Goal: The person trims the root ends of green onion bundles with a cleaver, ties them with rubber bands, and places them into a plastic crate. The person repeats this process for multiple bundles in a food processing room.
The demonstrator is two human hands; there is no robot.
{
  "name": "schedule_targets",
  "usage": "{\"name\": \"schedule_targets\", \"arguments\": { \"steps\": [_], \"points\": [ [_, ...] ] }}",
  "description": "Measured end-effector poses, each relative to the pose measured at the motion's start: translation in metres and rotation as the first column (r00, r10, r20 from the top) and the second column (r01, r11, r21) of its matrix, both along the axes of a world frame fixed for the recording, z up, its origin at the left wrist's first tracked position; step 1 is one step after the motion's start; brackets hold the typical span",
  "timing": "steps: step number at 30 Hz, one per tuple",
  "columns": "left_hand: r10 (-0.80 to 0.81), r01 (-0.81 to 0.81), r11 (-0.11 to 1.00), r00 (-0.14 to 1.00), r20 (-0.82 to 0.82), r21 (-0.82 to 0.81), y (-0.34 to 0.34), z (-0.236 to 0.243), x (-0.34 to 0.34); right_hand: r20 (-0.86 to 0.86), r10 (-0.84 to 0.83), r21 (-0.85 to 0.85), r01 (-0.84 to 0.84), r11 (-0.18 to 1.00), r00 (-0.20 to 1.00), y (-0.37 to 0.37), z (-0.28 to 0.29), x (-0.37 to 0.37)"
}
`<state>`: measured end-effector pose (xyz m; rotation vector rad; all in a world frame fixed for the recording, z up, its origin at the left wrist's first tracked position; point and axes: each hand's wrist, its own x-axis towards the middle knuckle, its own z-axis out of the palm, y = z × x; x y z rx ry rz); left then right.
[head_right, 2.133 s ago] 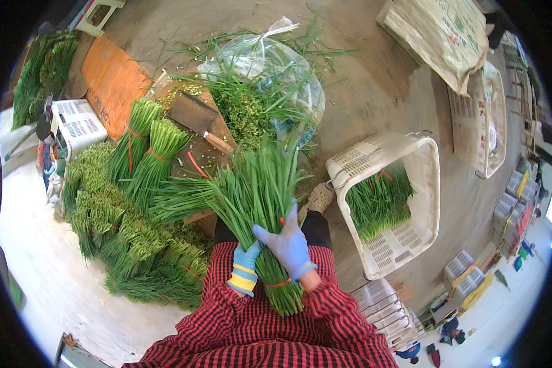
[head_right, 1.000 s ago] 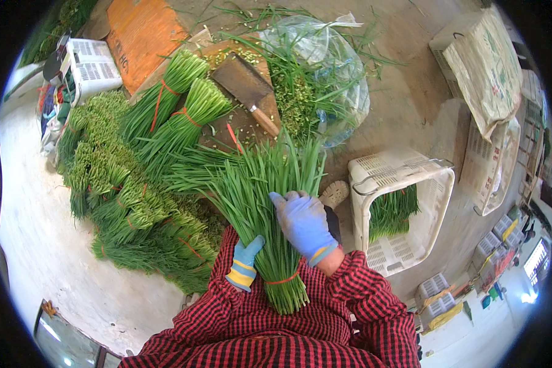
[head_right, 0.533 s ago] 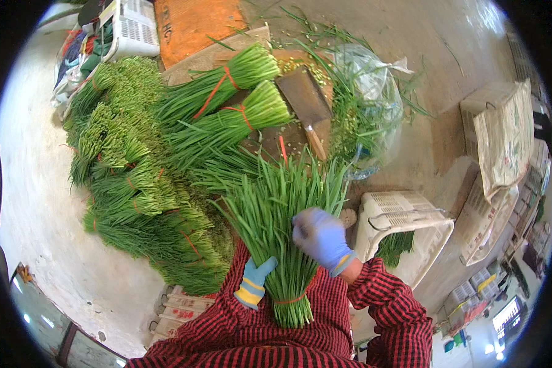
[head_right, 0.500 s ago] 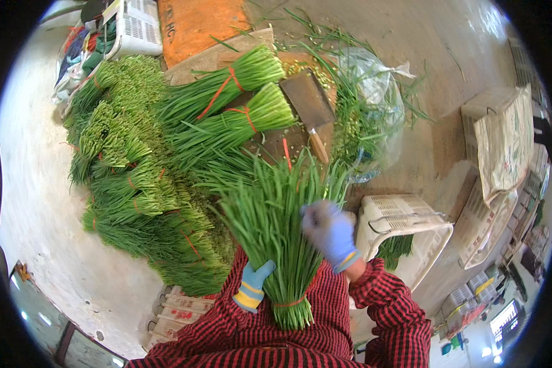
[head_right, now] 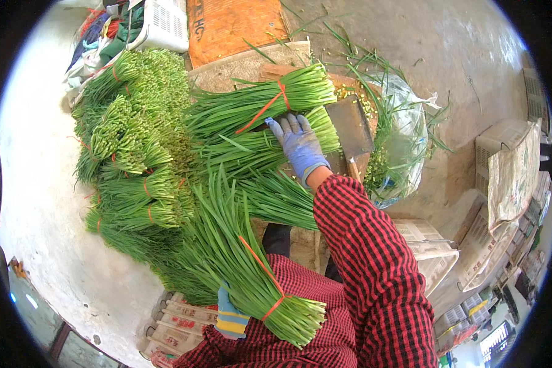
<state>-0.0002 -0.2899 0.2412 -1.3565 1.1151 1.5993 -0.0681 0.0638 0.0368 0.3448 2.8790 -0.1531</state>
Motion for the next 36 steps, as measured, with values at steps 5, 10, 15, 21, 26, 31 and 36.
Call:
{"name": "schedule_targets", "arguments": {
  "steps": [5, 10, 15, 21, 26, 31, 36],
  "points": [
    [-0.088, 0.087, 0.993, 0.996, 0.008, 0.08, 0.036, -0.004, -0.021, 0.199, -0.078, -0.03, 0.086, 0.996, 0.977, 0.017, 0.033, 0.037],
    [-0.118, 0.115, 0.964, 0.993, 0.0, 0.239, 0.079, -0.05, -0.035, 0.271, -0.511, -0.224, 0.57, 0.79, 0.816, 0.053, 0.131, 0.162],
    [-0.301, 0.329, 0.941, 0.921, -0.249, 0.08, 0.132, -0.144, -0.028, 0.391, -0.797, -0.517, 0.826, 0.225, 0.461, 0.046, 0.196, 0.3],
    [-0.577, 0.578, 0.806, 0.816, -0.046, 0.126, 0.143, -0.154, 0.024, 0.688, -0.722, -0.595, 0.622, -0.509, 0.068, -0.024, 0.233, 0.382],
    [-0.808, 0.84, 0.486, 0.537, -0.241, 0.241, 0.161, -0.077, 0.165, 0.477, -0.878, -0.707, 0.604, -0.368, 0.023, -0.105, 0.243, 0.392],
    [-0.892, 0.903, 0.428, 0.428, -0.145, 0.029, 0.18, -0.063, 0.204, 0.511, -0.859, -0.726, 0.538, -0.43, 0.004, -0.135, 0.24, 0.41],
    [-0.919, 0.937, 0.339, 0.312, -0.241, -0.081, 0.153, -0.038, 0.237, 0.416, -0.901, -0.665, 0.635, -0.394, -0.124, -0.109, 0.183, 0.428]
  ]
}}
